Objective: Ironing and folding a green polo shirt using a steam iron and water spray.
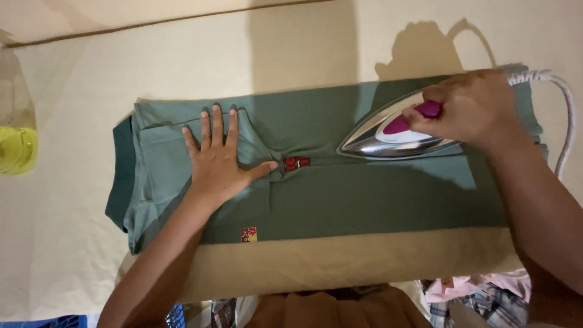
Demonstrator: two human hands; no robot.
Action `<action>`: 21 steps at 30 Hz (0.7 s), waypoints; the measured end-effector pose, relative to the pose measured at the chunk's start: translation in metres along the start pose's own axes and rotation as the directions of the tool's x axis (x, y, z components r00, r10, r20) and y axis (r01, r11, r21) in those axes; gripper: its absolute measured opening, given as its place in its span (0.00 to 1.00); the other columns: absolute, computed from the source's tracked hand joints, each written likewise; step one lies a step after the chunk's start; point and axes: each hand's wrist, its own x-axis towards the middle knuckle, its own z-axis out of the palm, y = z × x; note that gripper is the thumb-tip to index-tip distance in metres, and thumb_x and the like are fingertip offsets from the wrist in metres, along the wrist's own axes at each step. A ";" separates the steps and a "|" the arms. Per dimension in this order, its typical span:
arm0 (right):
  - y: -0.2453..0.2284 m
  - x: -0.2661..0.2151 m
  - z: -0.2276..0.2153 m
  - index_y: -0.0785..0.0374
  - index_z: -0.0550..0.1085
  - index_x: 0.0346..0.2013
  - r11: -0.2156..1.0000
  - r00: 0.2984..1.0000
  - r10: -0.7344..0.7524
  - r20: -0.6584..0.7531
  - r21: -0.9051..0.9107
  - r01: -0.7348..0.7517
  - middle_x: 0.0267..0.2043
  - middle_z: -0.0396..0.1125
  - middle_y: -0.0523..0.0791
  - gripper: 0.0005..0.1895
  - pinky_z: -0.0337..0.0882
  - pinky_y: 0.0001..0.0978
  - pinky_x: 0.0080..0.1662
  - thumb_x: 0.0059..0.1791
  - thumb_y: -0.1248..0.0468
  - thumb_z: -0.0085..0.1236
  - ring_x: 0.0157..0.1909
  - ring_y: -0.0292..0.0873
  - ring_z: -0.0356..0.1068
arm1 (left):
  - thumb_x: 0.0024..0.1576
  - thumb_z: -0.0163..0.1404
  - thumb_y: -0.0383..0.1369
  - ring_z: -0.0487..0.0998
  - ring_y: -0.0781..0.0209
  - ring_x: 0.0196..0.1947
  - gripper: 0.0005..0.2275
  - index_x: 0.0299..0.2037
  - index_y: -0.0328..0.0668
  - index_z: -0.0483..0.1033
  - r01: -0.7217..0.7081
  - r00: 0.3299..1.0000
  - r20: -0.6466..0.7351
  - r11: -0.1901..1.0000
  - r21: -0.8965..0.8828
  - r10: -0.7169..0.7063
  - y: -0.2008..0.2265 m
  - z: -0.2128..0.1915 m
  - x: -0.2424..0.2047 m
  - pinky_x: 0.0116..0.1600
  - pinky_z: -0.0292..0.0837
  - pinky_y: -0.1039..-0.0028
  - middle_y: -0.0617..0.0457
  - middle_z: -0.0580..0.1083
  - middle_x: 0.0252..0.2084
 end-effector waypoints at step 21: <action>-0.027 0.033 -0.013 0.45 0.79 0.24 0.904 0.902 0.419 0.108 0.041 -0.425 0.16 0.63 0.38 0.40 0.61 0.35 0.28 0.62 0.30 0.29 0.22 0.43 0.67 | 0.46 0.34 0.78 0.23 0.45 0.79 0.58 0.78 0.48 0.29 0.041 0.997 0.064 0.999 0.006 -0.041 0.003 -0.006 -0.001 0.73 0.14 0.40 0.45 0.27 0.80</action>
